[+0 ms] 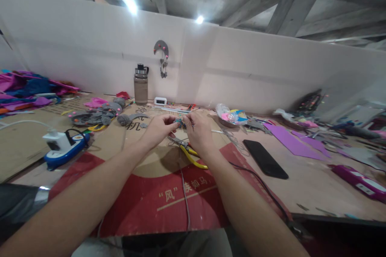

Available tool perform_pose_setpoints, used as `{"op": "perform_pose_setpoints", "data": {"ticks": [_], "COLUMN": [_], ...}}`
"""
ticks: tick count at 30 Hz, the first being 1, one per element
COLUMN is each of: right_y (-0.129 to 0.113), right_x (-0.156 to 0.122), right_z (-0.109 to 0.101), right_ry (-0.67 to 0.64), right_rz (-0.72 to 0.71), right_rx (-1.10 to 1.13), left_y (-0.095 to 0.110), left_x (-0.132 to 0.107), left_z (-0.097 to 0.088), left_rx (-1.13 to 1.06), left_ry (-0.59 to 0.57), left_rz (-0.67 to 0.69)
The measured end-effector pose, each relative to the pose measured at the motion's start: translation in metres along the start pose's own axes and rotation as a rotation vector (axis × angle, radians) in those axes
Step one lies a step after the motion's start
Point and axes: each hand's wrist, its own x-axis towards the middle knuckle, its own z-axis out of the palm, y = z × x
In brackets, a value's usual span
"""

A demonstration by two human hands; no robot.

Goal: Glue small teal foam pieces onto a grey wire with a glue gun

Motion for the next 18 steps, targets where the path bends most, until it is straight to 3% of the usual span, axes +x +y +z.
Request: {"op": "perform_pose_setpoints", "data": {"ticks": [11,18], "right_y": [-0.0037,-0.0047], "right_x": [0.0002,-0.0008], "right_z": [0.0026,0.0015], "right_ry": [-0.037,-0.051], "right_rz": [0.077,0.096], "right_rx": [-0.050,0.007], "left_y": [0.0015,0.0031], "left_x": [-0.0017,-0.0027], "left_z": [0.0044,0.0045], "left_rx": [0.148,0.106], "left_ry": [0.008,0.055], "left_rz": [0.040,0.029]}}
